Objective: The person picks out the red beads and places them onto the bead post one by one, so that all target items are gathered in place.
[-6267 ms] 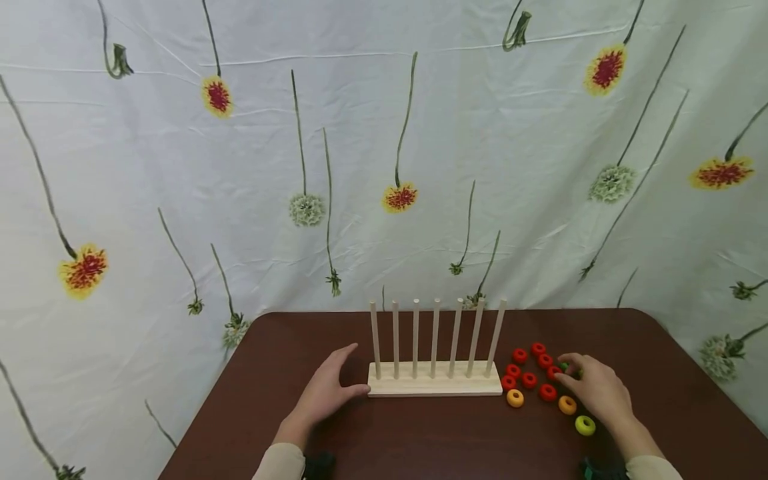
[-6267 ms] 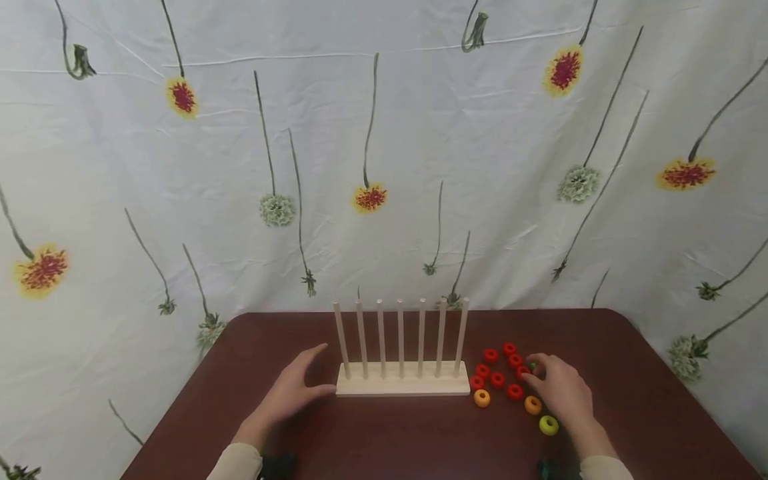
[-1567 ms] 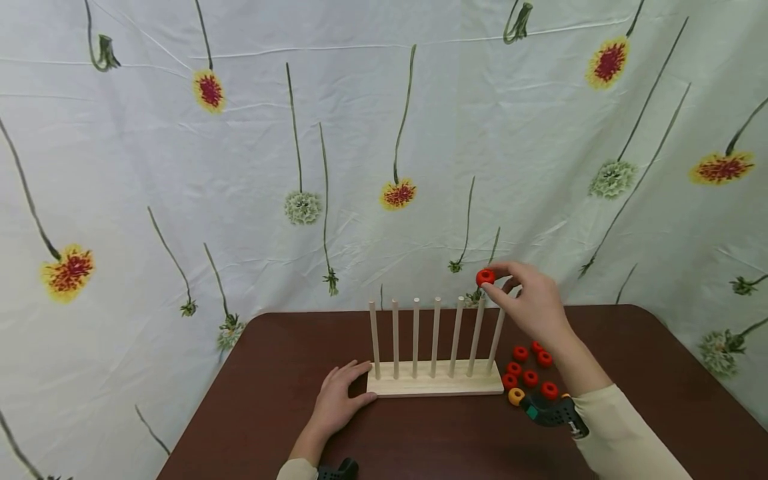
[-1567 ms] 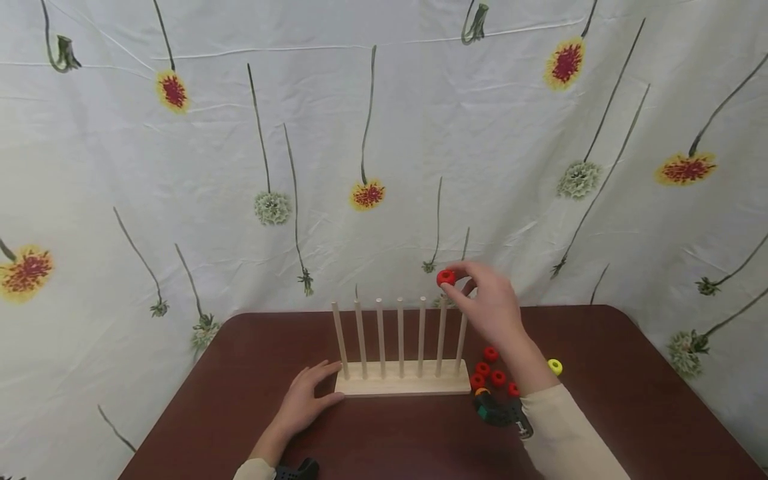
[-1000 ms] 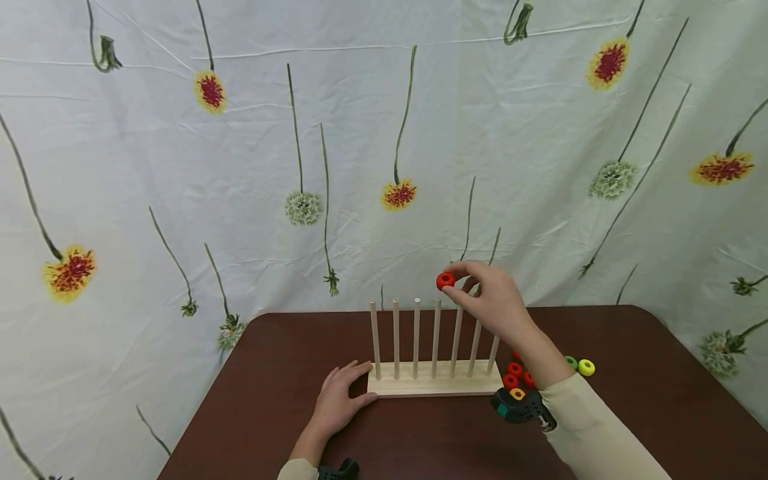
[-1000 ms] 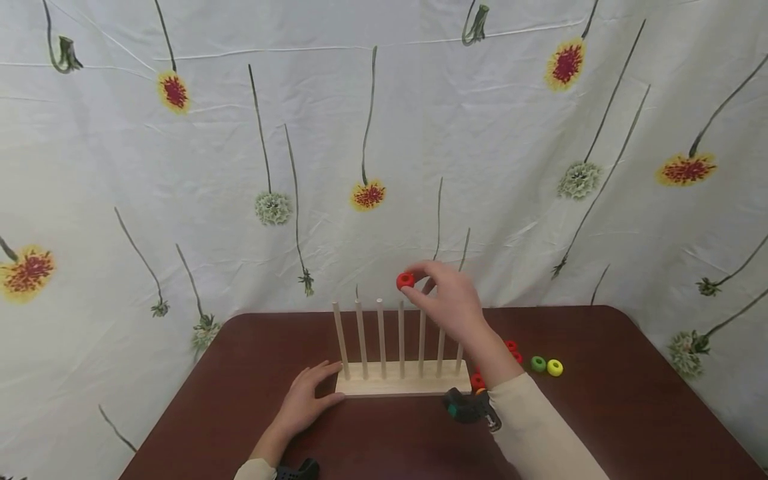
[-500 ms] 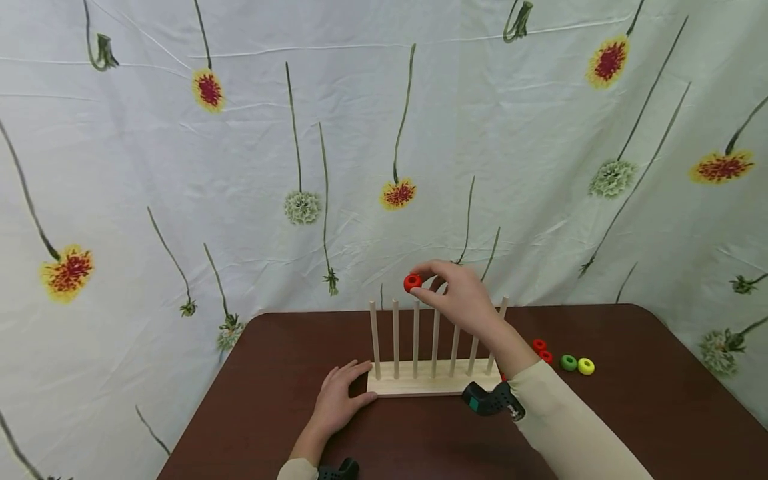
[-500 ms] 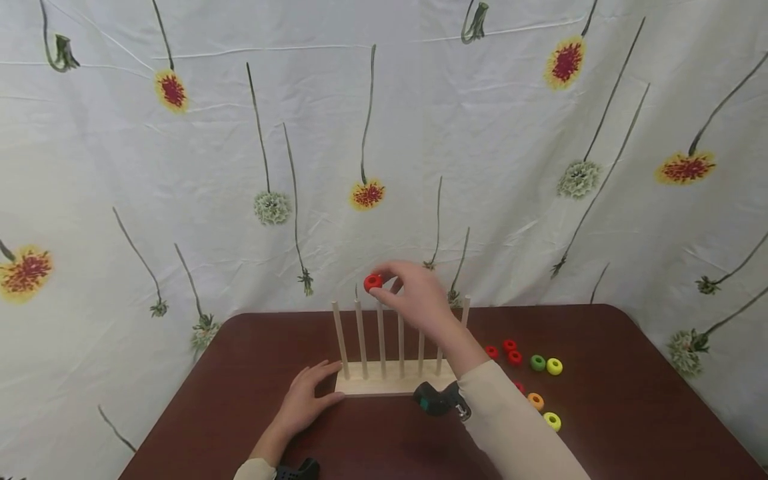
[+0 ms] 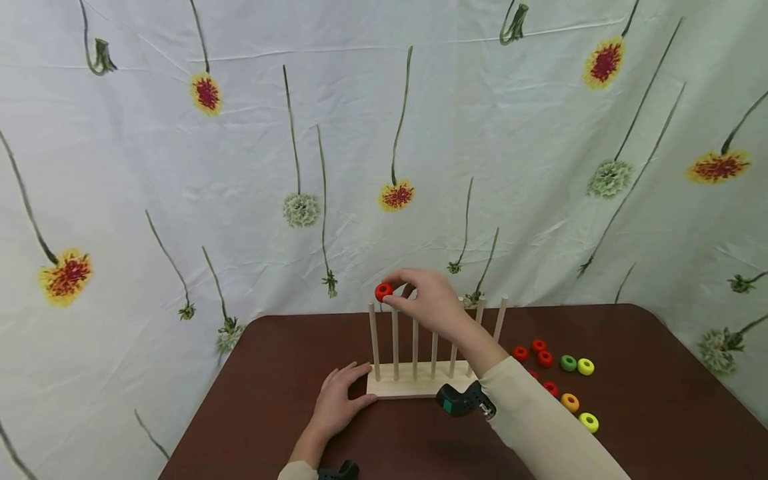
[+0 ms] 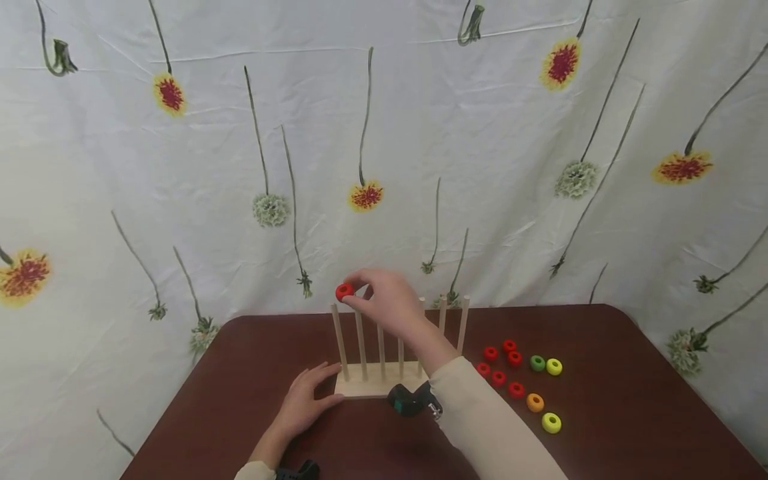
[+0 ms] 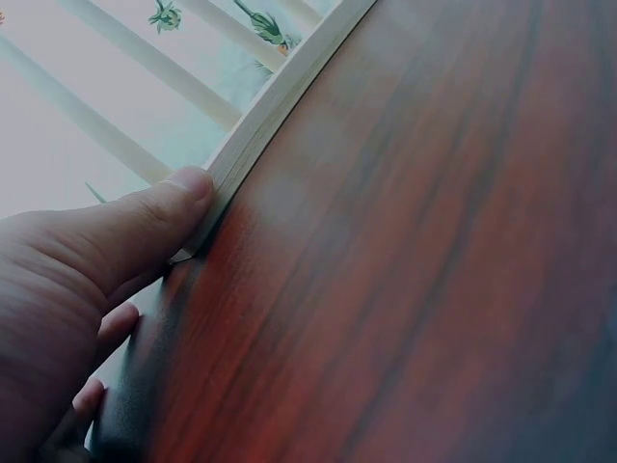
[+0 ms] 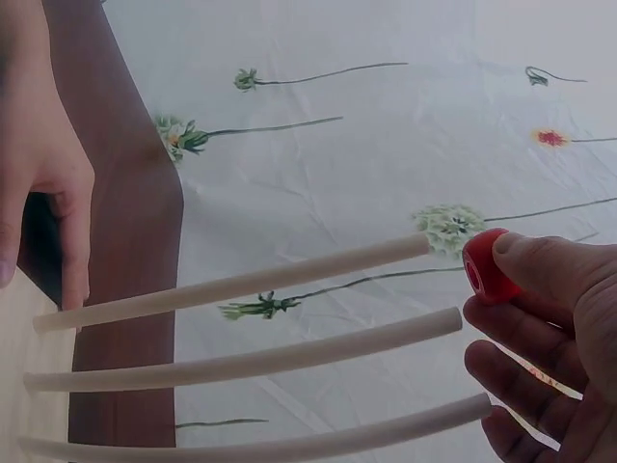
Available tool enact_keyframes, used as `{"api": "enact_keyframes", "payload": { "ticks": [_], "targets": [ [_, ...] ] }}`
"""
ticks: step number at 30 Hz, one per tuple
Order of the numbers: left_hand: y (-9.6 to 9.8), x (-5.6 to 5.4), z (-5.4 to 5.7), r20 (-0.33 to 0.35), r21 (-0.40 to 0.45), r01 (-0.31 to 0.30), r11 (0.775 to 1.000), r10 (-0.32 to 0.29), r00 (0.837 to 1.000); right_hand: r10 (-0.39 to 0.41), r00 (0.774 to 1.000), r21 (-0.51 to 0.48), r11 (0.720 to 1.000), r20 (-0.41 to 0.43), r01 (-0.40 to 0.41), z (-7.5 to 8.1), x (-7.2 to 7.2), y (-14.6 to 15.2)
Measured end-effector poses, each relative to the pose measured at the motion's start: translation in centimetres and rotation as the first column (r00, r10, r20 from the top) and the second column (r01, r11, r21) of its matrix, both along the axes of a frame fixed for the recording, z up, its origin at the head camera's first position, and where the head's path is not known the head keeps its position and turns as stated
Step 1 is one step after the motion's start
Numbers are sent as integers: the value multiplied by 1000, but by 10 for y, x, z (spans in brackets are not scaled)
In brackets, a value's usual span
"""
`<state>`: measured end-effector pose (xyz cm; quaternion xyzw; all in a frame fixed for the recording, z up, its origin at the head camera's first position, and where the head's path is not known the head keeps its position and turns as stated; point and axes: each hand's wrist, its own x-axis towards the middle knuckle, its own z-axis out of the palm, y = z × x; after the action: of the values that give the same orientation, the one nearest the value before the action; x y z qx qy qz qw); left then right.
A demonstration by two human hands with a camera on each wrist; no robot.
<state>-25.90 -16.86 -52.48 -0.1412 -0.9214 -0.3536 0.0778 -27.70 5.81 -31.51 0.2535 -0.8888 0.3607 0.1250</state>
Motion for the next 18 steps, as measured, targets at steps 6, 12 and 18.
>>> {"api": "enact_keyframes", "payload": {
  "ticks": [6,12,18],
  "targets": [
    [0,1,-1,-4,9,0,1000,0,1000,6,1000,5,1000,29,-6,1,-1,-9],
    [0,2,0,-6,4,5,1000,-5,1000,32,999,6,999,42,-32,1,-3,-15],
    [-1,1,2,-12,0,13,1000,-13,1000,46,996,16,999,70,-47,2,-6,-17]
  ]
}}
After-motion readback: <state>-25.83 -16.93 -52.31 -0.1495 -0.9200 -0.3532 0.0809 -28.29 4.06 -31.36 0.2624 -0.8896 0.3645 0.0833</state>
